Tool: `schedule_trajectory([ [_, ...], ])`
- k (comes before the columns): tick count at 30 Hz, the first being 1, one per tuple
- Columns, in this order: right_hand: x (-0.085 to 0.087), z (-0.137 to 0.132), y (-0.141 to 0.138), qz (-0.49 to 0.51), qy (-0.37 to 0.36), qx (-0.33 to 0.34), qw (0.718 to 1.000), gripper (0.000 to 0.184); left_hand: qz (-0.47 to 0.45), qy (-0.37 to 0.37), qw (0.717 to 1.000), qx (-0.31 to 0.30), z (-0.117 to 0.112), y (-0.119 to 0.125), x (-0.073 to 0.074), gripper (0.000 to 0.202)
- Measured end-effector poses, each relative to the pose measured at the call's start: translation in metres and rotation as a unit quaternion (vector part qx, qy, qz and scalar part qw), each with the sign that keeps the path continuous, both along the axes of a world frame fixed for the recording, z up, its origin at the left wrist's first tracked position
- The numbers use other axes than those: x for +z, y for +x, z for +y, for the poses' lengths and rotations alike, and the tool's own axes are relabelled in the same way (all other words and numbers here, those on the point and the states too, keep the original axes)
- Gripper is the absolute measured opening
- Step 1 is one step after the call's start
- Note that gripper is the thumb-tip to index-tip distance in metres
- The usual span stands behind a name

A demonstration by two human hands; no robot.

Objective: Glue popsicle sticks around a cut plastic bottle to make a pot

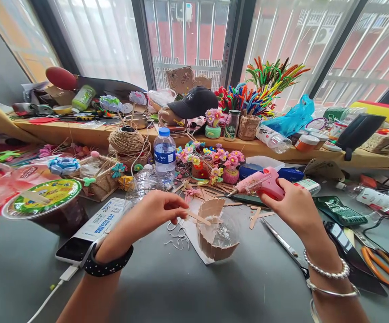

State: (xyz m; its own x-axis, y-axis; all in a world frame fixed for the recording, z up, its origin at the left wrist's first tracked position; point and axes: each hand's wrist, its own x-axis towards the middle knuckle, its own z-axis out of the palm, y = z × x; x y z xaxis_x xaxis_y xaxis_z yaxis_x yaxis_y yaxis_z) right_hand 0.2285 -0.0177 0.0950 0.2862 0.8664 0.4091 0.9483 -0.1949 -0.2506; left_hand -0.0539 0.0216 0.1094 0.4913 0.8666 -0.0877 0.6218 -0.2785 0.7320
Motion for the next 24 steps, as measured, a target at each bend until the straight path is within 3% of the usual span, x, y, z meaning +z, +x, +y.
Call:
schedule_trajectory([
  [24,-0.007,0.003,-0.025,-0.009,0.022,0.068,0.997,0.019,0.169,0.09,0.981,-0.007,-0.008,0.016,-0.004,0.023],
])
